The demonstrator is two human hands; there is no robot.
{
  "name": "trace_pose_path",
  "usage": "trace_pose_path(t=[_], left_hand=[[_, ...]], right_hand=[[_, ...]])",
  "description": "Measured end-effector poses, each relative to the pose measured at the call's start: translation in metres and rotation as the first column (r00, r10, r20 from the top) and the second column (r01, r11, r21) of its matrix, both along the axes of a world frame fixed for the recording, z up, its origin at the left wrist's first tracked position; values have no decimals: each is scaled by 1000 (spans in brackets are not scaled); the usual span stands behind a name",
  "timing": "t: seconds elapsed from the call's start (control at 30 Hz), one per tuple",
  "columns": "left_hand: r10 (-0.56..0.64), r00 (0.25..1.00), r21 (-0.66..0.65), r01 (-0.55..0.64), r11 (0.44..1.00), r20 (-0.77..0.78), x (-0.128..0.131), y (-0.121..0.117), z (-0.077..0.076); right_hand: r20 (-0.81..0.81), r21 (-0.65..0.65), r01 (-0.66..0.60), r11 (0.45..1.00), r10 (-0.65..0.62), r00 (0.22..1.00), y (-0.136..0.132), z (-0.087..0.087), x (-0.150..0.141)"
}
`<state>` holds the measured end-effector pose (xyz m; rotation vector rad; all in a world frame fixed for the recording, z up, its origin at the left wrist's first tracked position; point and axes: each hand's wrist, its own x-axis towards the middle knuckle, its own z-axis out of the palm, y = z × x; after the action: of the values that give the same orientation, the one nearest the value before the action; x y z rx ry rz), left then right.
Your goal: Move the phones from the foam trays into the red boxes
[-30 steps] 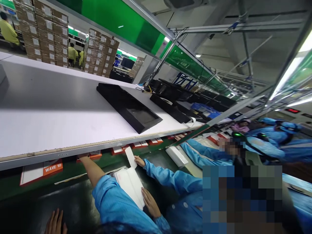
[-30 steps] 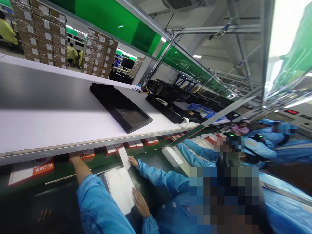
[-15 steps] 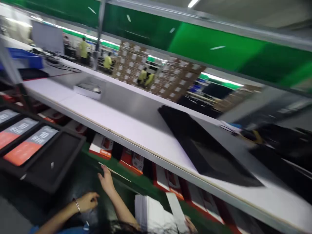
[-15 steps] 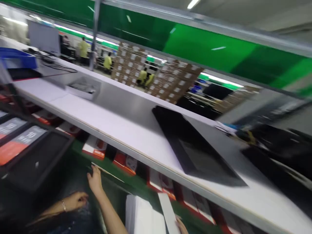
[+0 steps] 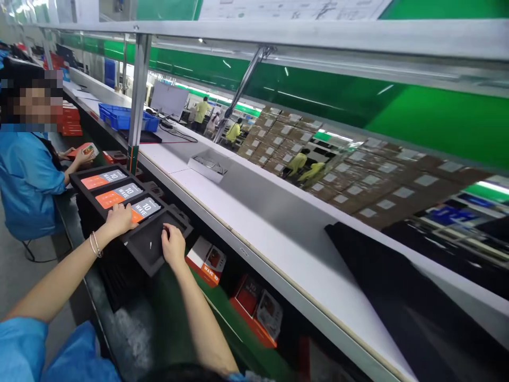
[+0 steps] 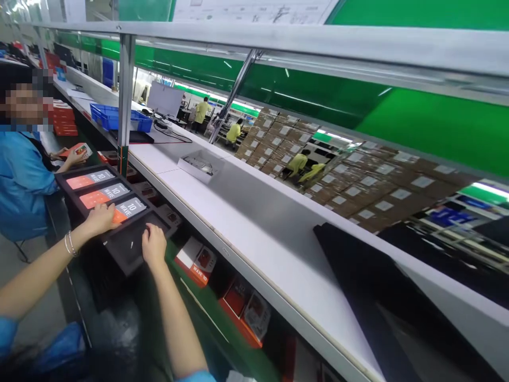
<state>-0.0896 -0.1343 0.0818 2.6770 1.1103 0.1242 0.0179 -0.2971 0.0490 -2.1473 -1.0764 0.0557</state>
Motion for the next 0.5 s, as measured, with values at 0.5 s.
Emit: trace_pose_path(t=[0.5], left_hand=[[308, 748, -800, 480, 361, 588, -141, 84, -29]], right_hand=[[232, -530, 113, 840, 16, 973, 134, 39, -12]])
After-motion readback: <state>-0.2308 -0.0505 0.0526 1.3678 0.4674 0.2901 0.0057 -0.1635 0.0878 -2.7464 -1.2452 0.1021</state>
